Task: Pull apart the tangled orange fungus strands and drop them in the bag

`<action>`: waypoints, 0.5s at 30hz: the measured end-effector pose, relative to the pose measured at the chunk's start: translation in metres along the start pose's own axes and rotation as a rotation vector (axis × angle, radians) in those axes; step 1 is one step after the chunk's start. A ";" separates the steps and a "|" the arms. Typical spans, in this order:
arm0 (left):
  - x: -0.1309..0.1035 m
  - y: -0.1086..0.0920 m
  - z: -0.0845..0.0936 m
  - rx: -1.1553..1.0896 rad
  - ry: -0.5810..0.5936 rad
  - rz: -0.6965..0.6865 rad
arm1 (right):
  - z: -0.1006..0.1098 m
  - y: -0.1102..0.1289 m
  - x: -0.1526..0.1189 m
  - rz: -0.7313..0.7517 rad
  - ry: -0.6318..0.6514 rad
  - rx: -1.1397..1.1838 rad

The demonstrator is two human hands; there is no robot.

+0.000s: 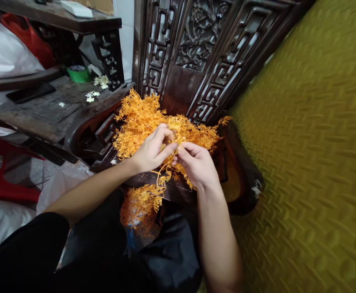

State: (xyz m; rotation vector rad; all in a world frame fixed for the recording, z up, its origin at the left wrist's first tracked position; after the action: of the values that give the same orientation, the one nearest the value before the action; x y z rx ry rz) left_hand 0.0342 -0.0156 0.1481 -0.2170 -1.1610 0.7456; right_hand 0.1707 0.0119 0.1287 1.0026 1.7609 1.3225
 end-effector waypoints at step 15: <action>-0.001 0.007 -0.003 -0.163 -0.166 0.347 | -0.009 -0.005 0.004 0.045 -0.117 0.175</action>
State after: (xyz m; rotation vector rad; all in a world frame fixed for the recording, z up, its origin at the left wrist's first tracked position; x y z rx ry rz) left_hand 0.0333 -0.0103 0.1422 -0.5094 -1.3617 0.9877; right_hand 0.1601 0.0104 0.1256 1.1980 1.7972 1.1270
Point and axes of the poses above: each hand's wrist, its own x-axis towards the middle knuckle, its own z-axis out of the back of the hand, y = z × x, the point moved 6 cm from there along x, towards the middle knuckle, and after that the axes turned 5 degrees about -z, right-handed, at the moved point
